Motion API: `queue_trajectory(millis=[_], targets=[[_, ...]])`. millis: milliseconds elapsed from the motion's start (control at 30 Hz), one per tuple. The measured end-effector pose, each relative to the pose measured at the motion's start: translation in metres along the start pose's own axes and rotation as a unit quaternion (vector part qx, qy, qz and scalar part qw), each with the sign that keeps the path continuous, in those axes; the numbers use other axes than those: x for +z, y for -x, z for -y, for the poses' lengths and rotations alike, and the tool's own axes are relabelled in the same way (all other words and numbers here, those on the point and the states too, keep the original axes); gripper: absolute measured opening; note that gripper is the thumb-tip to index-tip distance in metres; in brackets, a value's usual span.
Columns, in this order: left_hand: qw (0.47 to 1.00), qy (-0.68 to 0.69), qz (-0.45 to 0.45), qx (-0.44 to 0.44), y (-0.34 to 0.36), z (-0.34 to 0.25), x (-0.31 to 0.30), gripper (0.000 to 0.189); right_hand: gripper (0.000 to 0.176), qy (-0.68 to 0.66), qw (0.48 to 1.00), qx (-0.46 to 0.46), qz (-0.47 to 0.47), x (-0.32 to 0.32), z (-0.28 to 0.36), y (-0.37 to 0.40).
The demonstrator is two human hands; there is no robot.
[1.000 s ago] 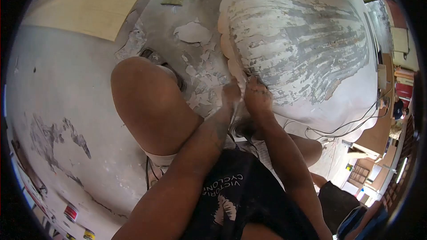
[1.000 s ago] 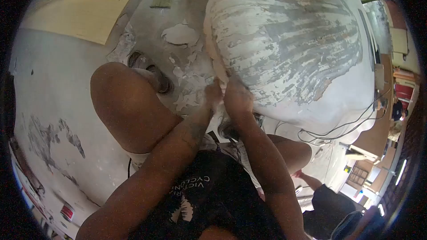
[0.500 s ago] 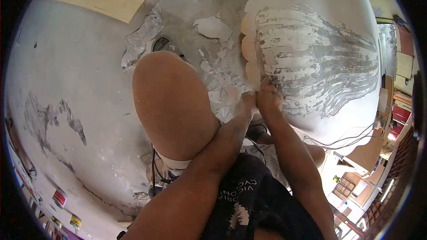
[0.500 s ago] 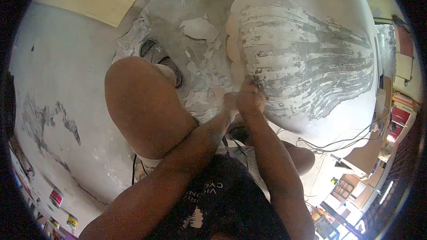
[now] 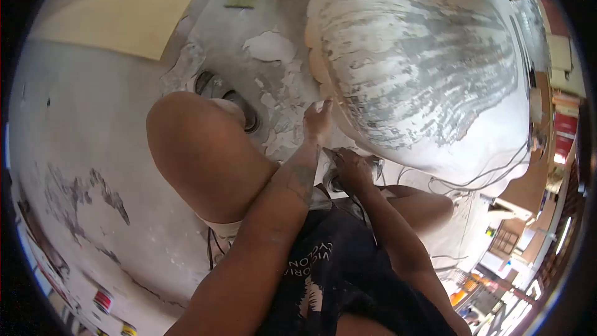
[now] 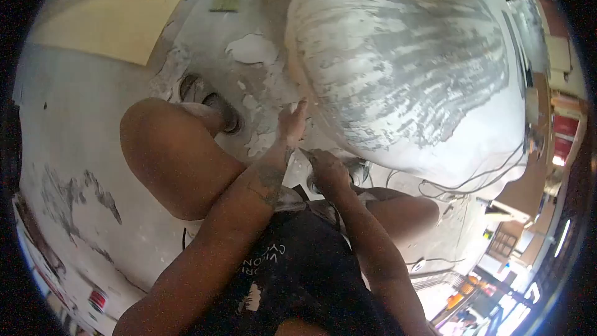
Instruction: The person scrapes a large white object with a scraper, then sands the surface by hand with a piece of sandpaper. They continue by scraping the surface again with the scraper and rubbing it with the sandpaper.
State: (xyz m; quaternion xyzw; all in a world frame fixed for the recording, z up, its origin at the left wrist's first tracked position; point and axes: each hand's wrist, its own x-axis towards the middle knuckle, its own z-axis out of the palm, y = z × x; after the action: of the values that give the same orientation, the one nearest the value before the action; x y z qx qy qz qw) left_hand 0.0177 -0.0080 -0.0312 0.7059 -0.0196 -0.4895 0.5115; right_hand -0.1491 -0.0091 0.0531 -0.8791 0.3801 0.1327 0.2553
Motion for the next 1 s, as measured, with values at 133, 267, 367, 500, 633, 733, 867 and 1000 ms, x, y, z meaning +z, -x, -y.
queue_trajectory(millis=[133, 267, 367, 500, 633, 733, 867, 1000], targets=[[0.996, -0.043, 0.04, 0.064, -0.036, 0.071, 0.029, 0.053, 0.025, 0.062, 0.996, -0.056, -0.013, -0.022, -0.019, 0.035], [0.966, -0.176, 0.142, 0.123, -0.039, 0.111, 0.041, 0.038, 0.047, 0.106, 0.984, -0.117, -0.087, -0.04, -0.044, 0.06], [0.96, -0.178, 0.212, 0.04, -0.017, 0.097, 0.045, 0.031, 0.041, 0.034, 0.991, -0.039, -0.126, -0.028, -0.078, 0.063], [0.965, -0.085, 0.233, -0.089, 0.017, 0.054, 0.043, 0.033, 0.049, 0.098, 0.993, 0.033, -0.056, -0.094, -0.023, 0.056], [0.973, -0.118, 0.194, -0.042, -0.068, 0.162, 0.073, 0.038, 0.022, 0.208, 0.976, -0.018, -0.06, -0.096, -0.021, 0.029], [0.975, -0.141, 0.169, 0.02, -0.1, 0.202, 0.098, 0.039, 0.011, 0.267, 0.961, -0.054, -0.052, -0.082, -0.02, 0.011], [0.983, -0.081, 0.161, 0.022, -0.074, 0.175, 0.094, 0.041, 0.018, 0.246, 0.963, -0.094, -0.061, -0.077, -0.011, 0.0], [0.982, -0.075, 0.174, -0.024, -0.033, 0.11, 0.067, 0.025, 0.021, 0.3, 0.949, -0.092, -0.021, -0.079, -0.018, -0.012]])
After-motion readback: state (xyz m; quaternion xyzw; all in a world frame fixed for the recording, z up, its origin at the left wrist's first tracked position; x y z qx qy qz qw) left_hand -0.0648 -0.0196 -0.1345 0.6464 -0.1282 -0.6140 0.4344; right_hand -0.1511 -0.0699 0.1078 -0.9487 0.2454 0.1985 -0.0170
